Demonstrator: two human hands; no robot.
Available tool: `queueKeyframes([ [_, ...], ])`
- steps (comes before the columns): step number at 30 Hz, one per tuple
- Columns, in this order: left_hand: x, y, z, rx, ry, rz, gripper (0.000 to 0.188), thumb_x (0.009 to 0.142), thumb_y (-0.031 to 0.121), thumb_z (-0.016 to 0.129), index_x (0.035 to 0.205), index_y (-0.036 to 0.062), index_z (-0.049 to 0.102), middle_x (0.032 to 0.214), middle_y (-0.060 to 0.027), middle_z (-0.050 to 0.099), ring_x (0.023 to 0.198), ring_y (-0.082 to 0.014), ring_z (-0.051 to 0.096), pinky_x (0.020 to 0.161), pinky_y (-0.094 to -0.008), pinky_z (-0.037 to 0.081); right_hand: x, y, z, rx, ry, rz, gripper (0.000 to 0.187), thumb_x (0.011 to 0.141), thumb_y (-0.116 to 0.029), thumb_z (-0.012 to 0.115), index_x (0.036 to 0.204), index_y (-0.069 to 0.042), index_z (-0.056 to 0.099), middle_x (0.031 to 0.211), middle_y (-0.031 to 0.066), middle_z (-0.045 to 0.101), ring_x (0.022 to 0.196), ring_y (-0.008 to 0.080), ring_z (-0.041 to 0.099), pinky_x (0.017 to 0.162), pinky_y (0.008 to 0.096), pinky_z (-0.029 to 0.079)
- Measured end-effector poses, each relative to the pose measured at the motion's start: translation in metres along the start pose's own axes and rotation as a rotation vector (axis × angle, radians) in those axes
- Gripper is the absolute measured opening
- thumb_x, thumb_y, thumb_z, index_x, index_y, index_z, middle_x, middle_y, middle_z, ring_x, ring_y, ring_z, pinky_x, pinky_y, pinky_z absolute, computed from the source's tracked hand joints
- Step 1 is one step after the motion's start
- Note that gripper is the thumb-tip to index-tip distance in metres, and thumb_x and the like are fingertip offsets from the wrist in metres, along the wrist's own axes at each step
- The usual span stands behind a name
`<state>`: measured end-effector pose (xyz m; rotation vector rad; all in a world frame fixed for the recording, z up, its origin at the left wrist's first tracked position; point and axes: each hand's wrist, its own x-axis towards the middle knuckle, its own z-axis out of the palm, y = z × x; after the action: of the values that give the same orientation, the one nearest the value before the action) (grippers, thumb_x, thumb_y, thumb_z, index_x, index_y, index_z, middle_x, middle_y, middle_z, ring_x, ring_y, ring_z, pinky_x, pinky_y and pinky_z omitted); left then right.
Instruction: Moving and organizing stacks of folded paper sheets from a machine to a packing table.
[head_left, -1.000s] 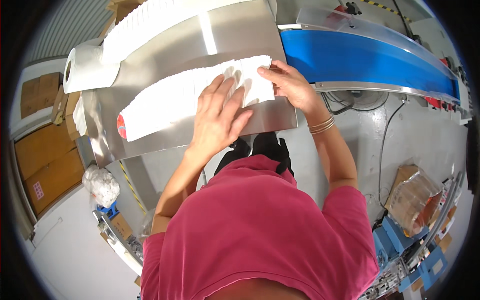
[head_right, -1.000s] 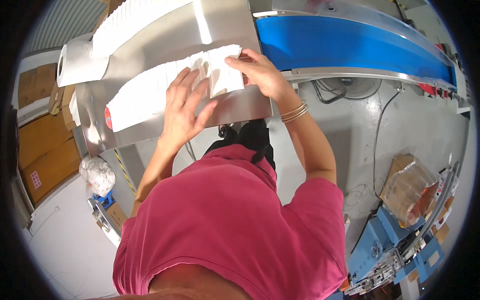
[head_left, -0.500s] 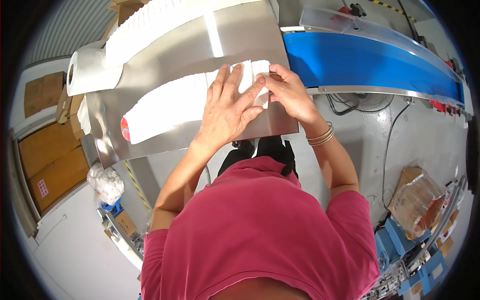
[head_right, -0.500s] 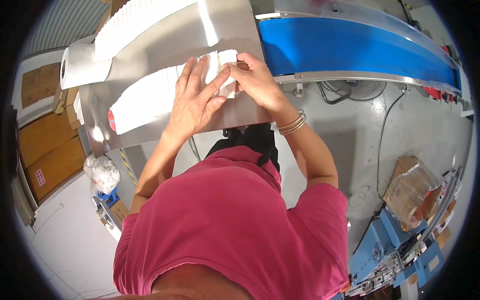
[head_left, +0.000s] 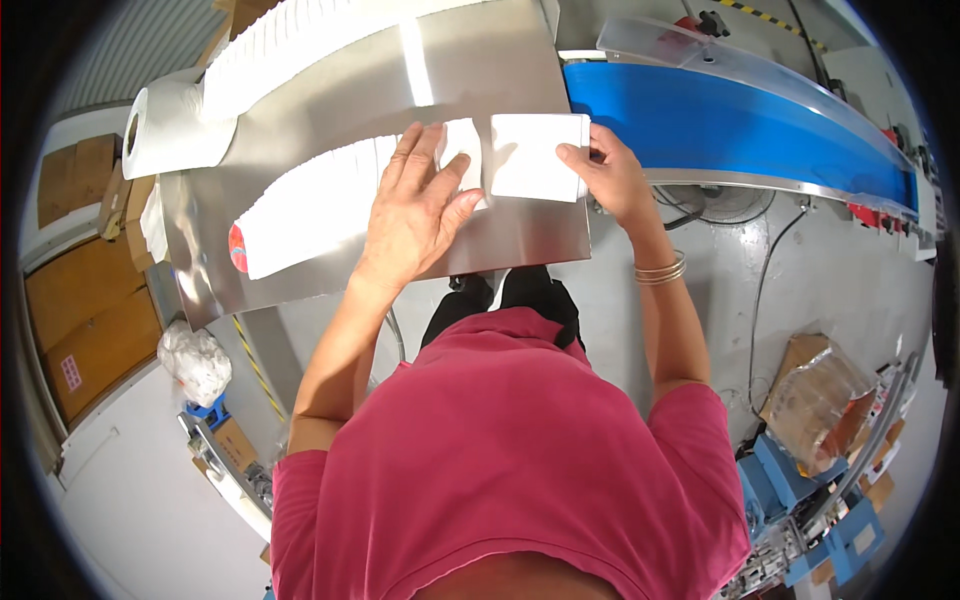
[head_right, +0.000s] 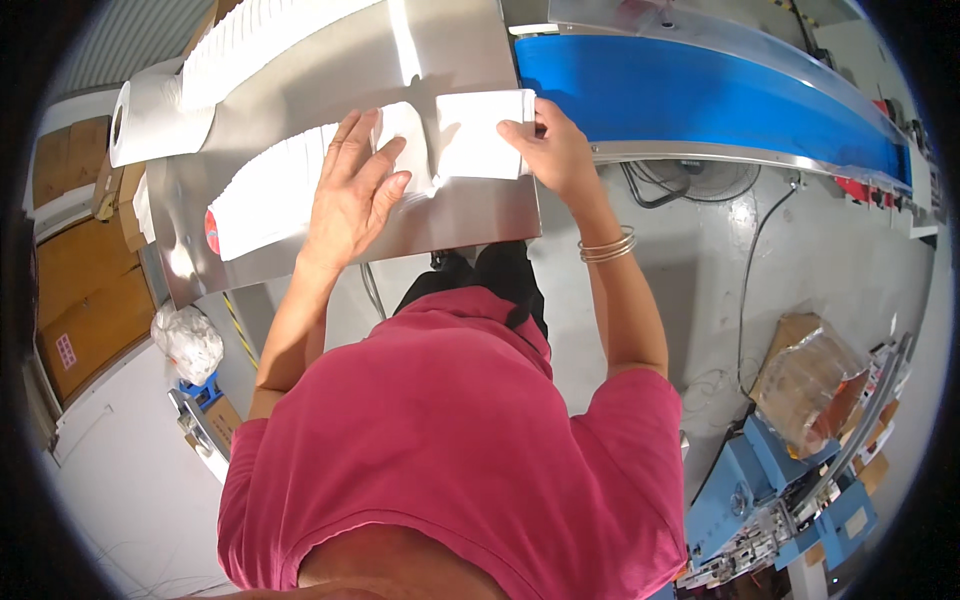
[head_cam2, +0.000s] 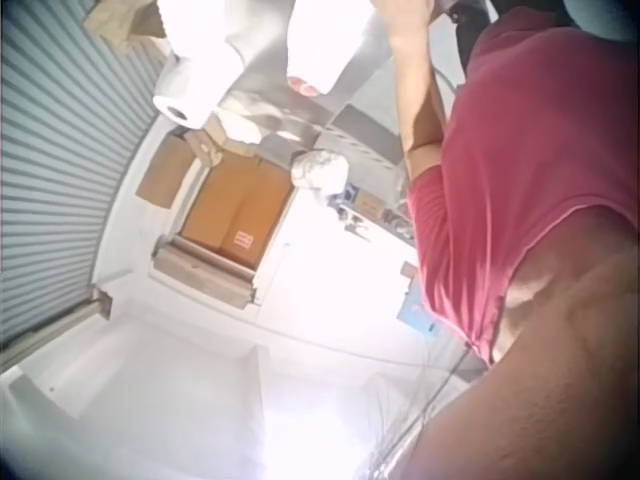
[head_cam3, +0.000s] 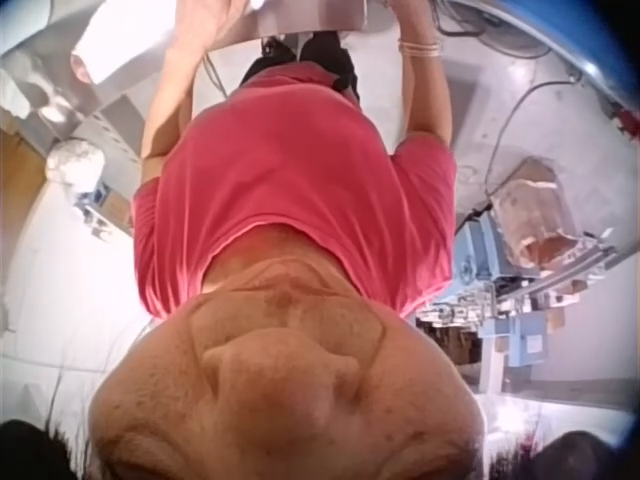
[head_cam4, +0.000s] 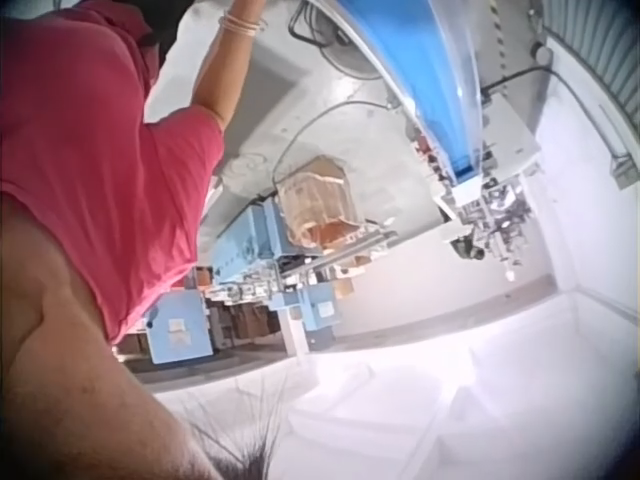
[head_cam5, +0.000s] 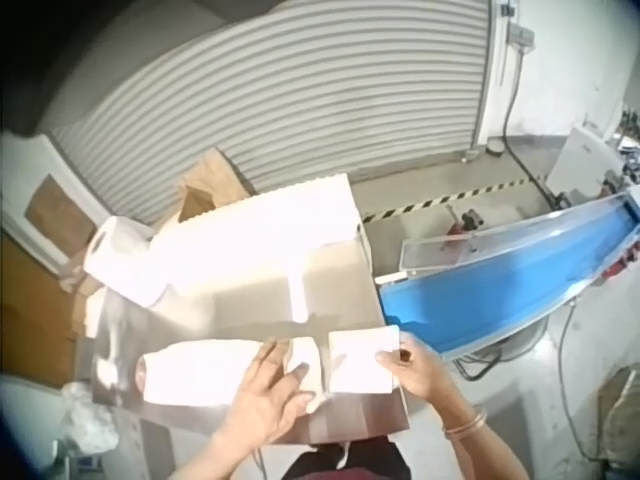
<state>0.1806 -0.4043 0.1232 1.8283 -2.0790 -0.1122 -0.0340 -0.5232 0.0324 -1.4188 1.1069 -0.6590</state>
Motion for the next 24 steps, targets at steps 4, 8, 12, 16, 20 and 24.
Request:
queueKeyframes([
  [4, -0.003, -0.001, -0.001, -0.002, 0.025, -0.013, 0.035, 0.086, 0.034, 0.058, 0.105, 0.0048, 0.064, 0.126, -0.0185, 0.048, 0.121, -0.0387, 0.041, 0.097, -0.0447, 0.039, 0.001, -0.008, 0.005, -0.038, -0.035, 0.031, 0.038, 0.081, -0.027, 0.066, 0.104, 0.002, 0.057, 0.088, 0.011, 0.066, 0.075, 0.0142, 0.061, 0.069, 0.0269, 0.048],
  [8, -0.003, -0.004, 0.001, 0.014, 0.044, 0.001, 0.034, 0.086, 0.033, 0.058, 0.106, 0.0058, 0.064, 0.126, -0.0172, 0.048, 0.12, -0.0382, 0.042, 0.094, -0.0444, 0.04, 0.005, -0.01, 0.008, -0.222, -0.175, 0.033, 0.038, 0.086, -0.022, 0.063, 0.113, 0.003, 0.053, 0.086, 0.0063, 0.064, 0.074, 0.0079, 0.054, 0.066, 0.0236, 0.044],
  [12, -0.004, -0.004, 0.005, 0.031, 0.039, -0.01, 0.034, 0.086, 0.033, 0.058, 0.107, 0.0065, 0.064, 0.127, -0.0172, 0.048, 0.121, -0.0382, 0.041, 0.094, -0.045, 0.039, -0.003, -0.004, 0.017, -0.349, 0.061, -0.023, 0.047, 0.082, -0.029, 0.062, 0.115, 0.003, 0.05, 0.1, 0.0196, 0.061, 0.086, 0.0295, 0.06, 0.077, 0.0358, 0.046],
  [16, -0.005, 0.004, 0.005, 0.063, 0.035, -0.022, 0.037, 0.086, 0.035, 0.057, 0.109, 0.0074, 0.063, 0.13, -0.0176, 0.045, 0.123, -0.0384, 0.039, 0.097, -0.0457, 0.037, -0.009, -0.011, 0.02, -0.337, -0.095, -0.052, 0.042, 0.085, -0.021, 0.06, 0.12, 0.0, 0.049, 0.105, 0.014, 0.06, 0.091, 0.0197, 0.059, 0.083, 0.0308, 0.046],
  [20, -0.006, 0.008, 0.01, 0.111, -0.001, -0.018, 0.042, 0.087, 0.04, 0.055, 0.115, 0.0087, 0.06, 0.134, -0.0184, 0.041, 0.127, -0.0391, 0.034, 0.1, -0.0474, 0.033, -0.008, -0.022, 0.025, -0.55, -0.04, -0.119, 0.04, 0.084, -0.018, 0.061, 0.118, -0.001, 0.05, 0.106, 0.0138, 0.059, 0.093, 0.022, 0.058, 0.081, 0.0299, 0.046],
  [24, -0.007, 0.012, 0.012, 0.125, 0.013, -0.009, 0.046, 0.086, 0.043, 0.054, 0.118, 0.0098, 0.058, 0.137, -0.0186, 0.037, 0.13, -0.0386, 0.03, 0.102, -0.0485, 0.031, 0.007, -0.037, 0.024, -0.375, 0.042, -0.372, 0.041, 0.086, -0.017, 0.059, 0.123, -0.003, 0.05, 0.115, 0.0143, 0.057, 0.1, 0.0229, 0.058, 0.08, 0.0295, 0.048],
])
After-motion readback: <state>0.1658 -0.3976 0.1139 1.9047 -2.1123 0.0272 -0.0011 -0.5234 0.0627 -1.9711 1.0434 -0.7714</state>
